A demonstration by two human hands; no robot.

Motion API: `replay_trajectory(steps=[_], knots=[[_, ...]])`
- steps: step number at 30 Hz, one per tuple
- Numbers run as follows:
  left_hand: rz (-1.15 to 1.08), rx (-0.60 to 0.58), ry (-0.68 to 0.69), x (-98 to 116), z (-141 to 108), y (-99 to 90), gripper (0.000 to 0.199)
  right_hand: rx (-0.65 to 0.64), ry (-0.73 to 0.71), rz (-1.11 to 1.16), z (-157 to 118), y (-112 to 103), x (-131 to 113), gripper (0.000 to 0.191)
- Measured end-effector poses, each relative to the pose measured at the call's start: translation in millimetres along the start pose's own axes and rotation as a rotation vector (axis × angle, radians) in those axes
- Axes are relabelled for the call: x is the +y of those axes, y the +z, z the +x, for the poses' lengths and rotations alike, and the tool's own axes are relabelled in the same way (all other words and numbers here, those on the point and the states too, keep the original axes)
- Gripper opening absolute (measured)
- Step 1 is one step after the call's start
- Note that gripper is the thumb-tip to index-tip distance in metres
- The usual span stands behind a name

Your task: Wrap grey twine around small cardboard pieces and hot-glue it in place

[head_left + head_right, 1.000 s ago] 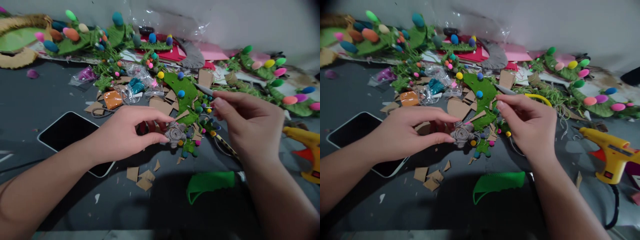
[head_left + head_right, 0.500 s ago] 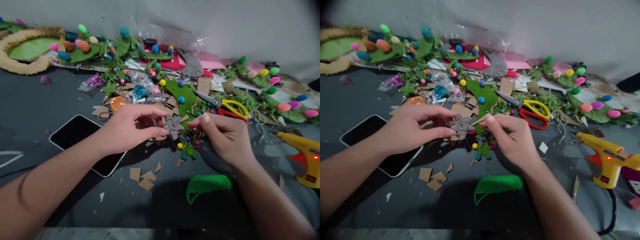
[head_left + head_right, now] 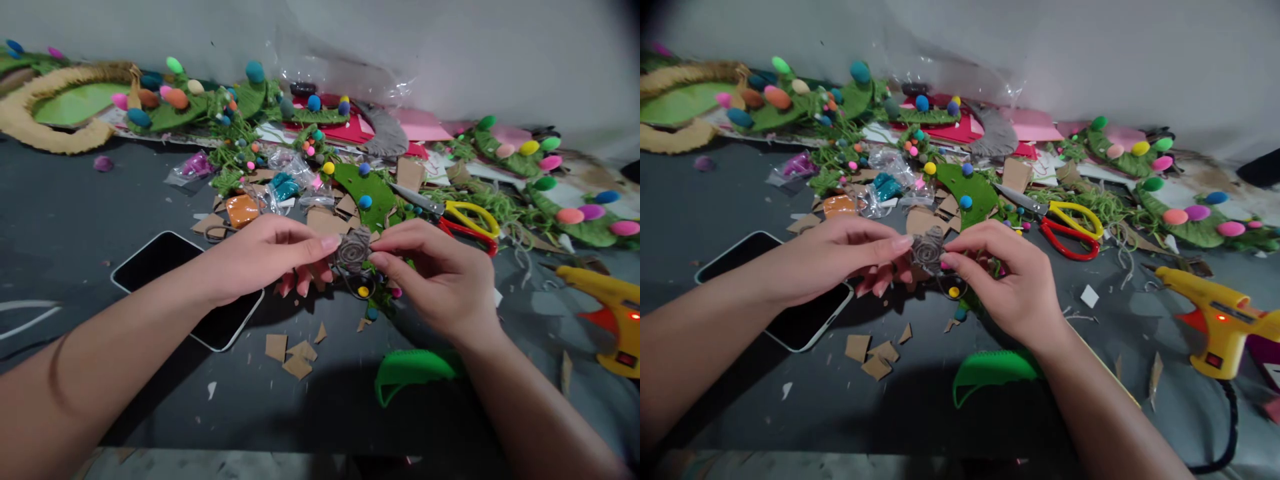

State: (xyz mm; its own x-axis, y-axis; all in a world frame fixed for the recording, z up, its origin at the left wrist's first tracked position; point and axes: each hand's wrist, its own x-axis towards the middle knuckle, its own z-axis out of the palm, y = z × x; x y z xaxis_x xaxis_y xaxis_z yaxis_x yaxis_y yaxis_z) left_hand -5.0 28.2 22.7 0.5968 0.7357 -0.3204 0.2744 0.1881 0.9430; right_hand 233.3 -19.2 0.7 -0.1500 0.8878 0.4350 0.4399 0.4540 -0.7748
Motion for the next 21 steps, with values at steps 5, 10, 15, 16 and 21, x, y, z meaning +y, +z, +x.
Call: replay_trajectory(steps=[5, 10, 15, 16, 21], knots=[[0.042, -0.007, 0.016, -2, 1, -0.6, 0.026, -0.001, 0.182, 0.134, 1, 4, -3, 0.007], [0.077, 0.040, 0.169, -5, 2, 1.9, 0.026, -0.020, 0.232, 0.227, 0, 7, -3, 0.013], [0.122, 0.097, 0.212, -10, 0, 8.1, 0.024, -0.034, 0.228, 0.230, -3, 9, -5, 0.015], [0.141, 0.110, 0.208, -11, -1, 8.8, 0.022, -0.039, 0.222, 0.240, -3, 10, -5, 0.016], [0.263, 0.159, 0.239, -10, -2, 9.1, 0.019, -0.066, 0.164, 0.233, -6, 10, -4, 0.022]])
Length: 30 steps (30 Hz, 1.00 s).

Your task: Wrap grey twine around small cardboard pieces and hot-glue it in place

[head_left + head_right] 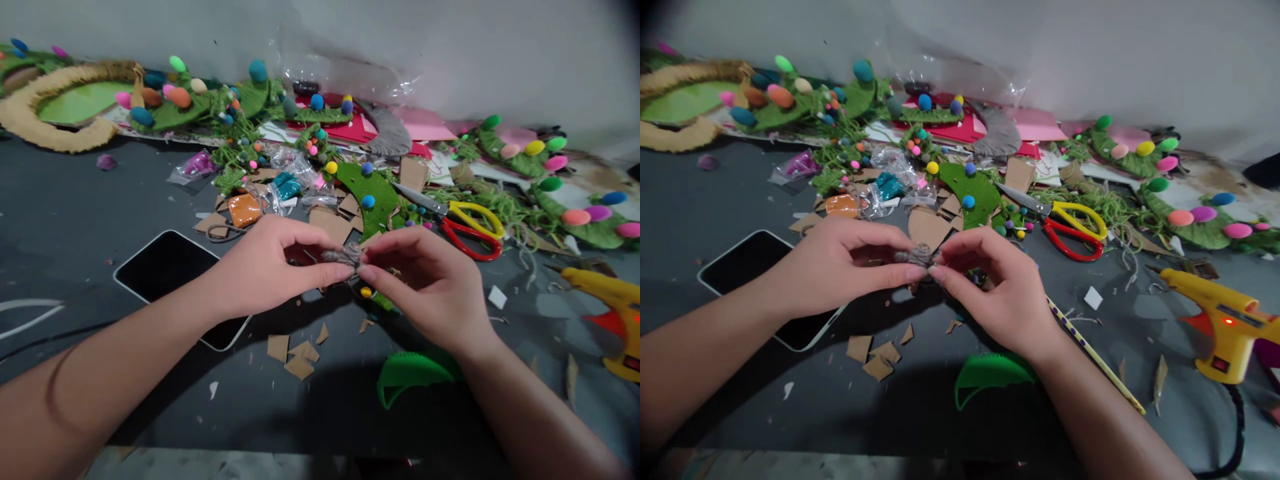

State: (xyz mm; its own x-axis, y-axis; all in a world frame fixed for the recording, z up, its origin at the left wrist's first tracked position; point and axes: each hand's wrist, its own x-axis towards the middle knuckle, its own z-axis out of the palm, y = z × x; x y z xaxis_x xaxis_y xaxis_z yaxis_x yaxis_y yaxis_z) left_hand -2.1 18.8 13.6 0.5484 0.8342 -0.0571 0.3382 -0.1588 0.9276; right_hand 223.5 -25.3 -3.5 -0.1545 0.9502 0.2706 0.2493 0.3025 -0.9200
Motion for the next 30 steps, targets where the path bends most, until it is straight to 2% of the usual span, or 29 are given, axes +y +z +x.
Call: replay_trajectory(steps=[4, 8, 15, 28, 30], knots=[[0.084, 0.037, 0.058, 0, 0, 0.2, 0.015, -0.049, -0.117, -0.079, -2, -3, 2, 0.042], [0.093, 0.019, 0.084, -1, -1, 1.2, 0.013, -0.081, -0.231, -0.128, -2, -5, 2, 0.049], [0.061, 0.011, 0.069, 1, -2, 0.4, 0.014, -0.091, -0.269, -0.178, -2, -5, 1, 0.050], [0.088, -0.032, 0.036, 1, -1, 1.0, 0.016, -0.134, -0.495, -0.521, 1, -11, -1, 0.033], [0.082, -0.037, 0.038, 1, 0, 1.1, 0.015, -0.120, -0.470, -0.503, 1, -11, -1, 0.033]])
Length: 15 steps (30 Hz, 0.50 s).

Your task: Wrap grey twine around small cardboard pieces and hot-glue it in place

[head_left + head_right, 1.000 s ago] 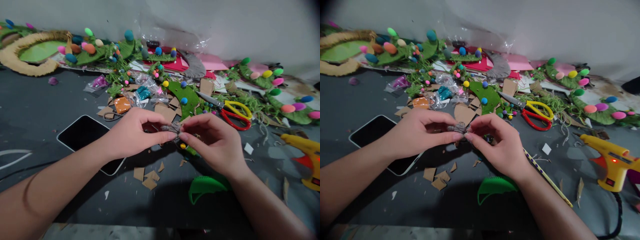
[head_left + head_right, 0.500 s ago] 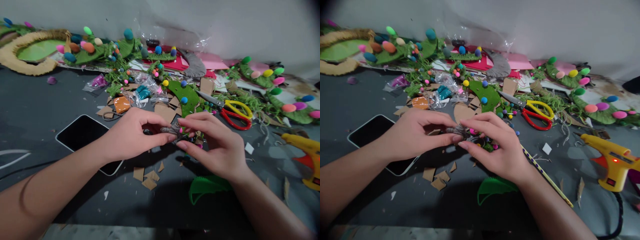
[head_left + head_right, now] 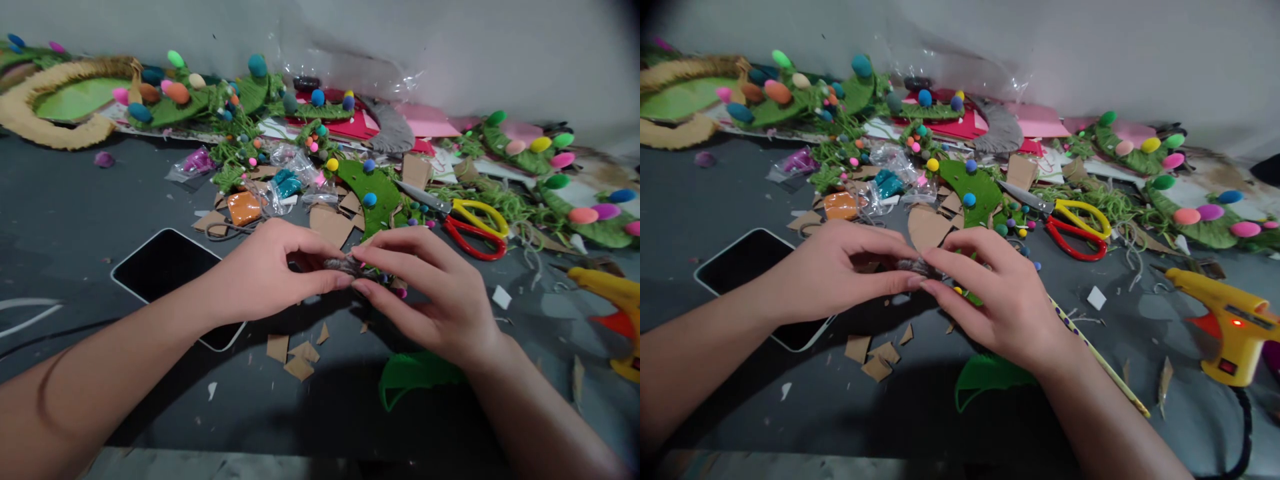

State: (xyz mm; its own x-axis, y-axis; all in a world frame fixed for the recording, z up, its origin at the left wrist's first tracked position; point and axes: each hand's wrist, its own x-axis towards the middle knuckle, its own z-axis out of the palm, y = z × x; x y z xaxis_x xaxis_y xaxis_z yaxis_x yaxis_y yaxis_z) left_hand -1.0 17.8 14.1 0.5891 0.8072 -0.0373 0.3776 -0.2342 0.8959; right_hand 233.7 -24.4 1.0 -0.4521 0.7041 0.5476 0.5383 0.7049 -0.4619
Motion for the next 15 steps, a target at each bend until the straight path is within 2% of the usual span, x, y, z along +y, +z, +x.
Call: replay_trajectory(steps=[4, 7, 10, 13, 15], knots=[[0.012, 0.021, 0.043, -2, 0, 0.5, 0.017, 0.073, 0.208, 0.233, -1, 1, -2, 0.044], [0.093, 0.061, 0.136, -6, -1, 1.8, 0.022, 0.099, 0.317, 0.293, 0, 0, -2, 0.034], [0.284, 0.136, 0.368, -11, -1, 3.6, 0.025, 0.066, 0.487, 0.321, 3, 0, -4, 0.021], [0.472, 0.219, 0.600, -18, -1, 5.2, 0.026, 0.010, 0.628, 0.401, 6, -1, -6, 0.022], [0.547, 0.286, 0.690, -21, -1, 6.0, 0.026, -0.033, 0.659, 0.486, 7, 0, -7, 0.022]])
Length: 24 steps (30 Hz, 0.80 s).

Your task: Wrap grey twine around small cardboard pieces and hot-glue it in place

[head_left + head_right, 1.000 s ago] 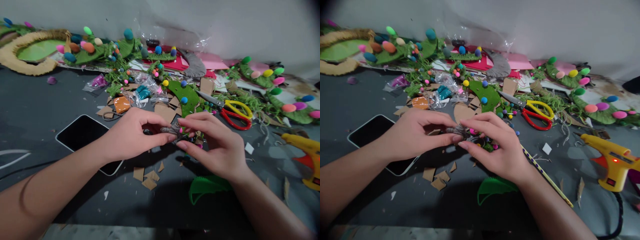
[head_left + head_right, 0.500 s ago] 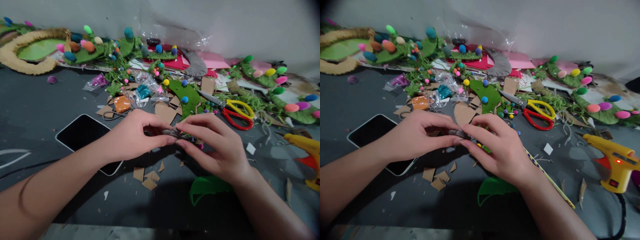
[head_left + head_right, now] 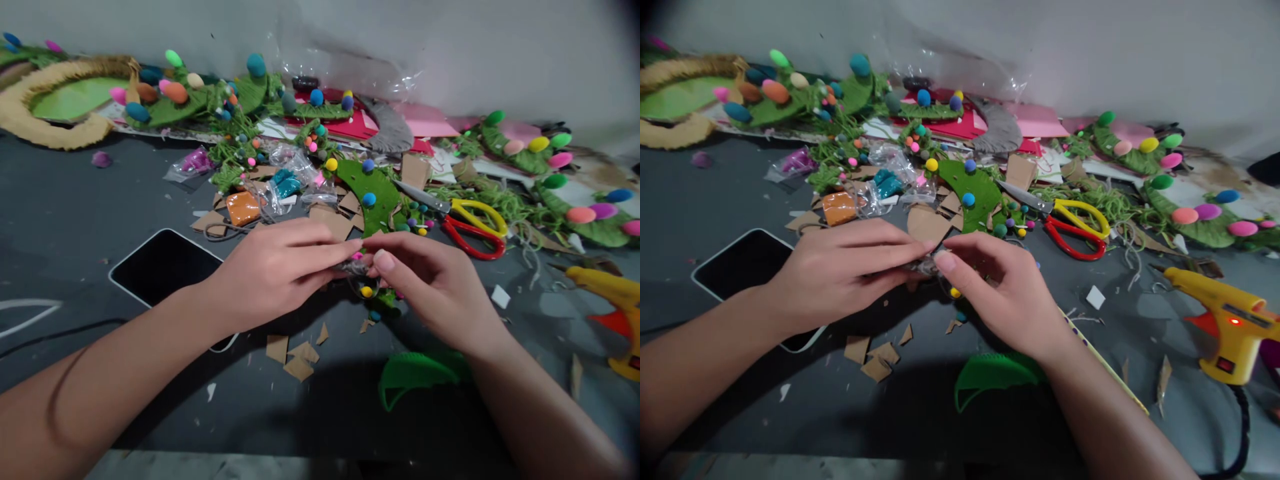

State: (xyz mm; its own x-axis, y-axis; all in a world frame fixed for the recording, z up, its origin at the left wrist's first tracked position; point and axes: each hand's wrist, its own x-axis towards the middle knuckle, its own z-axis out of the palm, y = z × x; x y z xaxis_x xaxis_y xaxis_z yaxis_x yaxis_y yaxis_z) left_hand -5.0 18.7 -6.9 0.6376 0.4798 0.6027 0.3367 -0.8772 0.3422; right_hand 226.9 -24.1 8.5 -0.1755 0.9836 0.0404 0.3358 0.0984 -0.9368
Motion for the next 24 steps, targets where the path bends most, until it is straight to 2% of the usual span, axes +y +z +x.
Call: replay_trajectory(steps=[3, 8, 9, 12, 13, 15, 18, 21, 24], knots=[[0.042, 0.007, -0.004, 2, -1, -1.1, 0.032, -0.070, 0.029, 0.080, -1, 1, 1, 0.025], [-0.065, -0.118, -0.211, 8, 4, -7.9, 0.042, -0.055, 0.022, 0.158, -2, 3, 5, 0.033], [-0.090, -0.131, -0.253, 8, 5, -9.0, 0.047, -0.047, 0.015, 0.164, -2, 3, 6, 0.035], [-0.204, -0.188, -0.431, 7, 8, -11.5, 0.085, -0.011, -0.044, 0.136, -1, 2, 7, 0.041], [-0.278, -0.204, -0.495, 7, 9, -12.3, 0.092, 0.002, -0.076, 0.121, -1, 2, 7, 0.042], [-0.474, -0.211, -0.599, 8, 11, -14.0, 0.082, 0.021, -0.136, 0.102, -2, 2, 7, 0.043], [-0.732, -0.175, -0.727, 11, 15, -16.0, 0.044, 0.024, -0.190, 0.080, -3, 3, 8, 0.043], [-0.811, -0.157, -0.811, 13, 19, -16.5, 0.024, 0.014, -0.213, 0.043, -4, 5, 8, 0.041], [-0.821, -0.157, -0.831, 13, 22, -16.4, 0.013, 0.023, -0.230, 0.008, -4, 6, 9, 0.040]])
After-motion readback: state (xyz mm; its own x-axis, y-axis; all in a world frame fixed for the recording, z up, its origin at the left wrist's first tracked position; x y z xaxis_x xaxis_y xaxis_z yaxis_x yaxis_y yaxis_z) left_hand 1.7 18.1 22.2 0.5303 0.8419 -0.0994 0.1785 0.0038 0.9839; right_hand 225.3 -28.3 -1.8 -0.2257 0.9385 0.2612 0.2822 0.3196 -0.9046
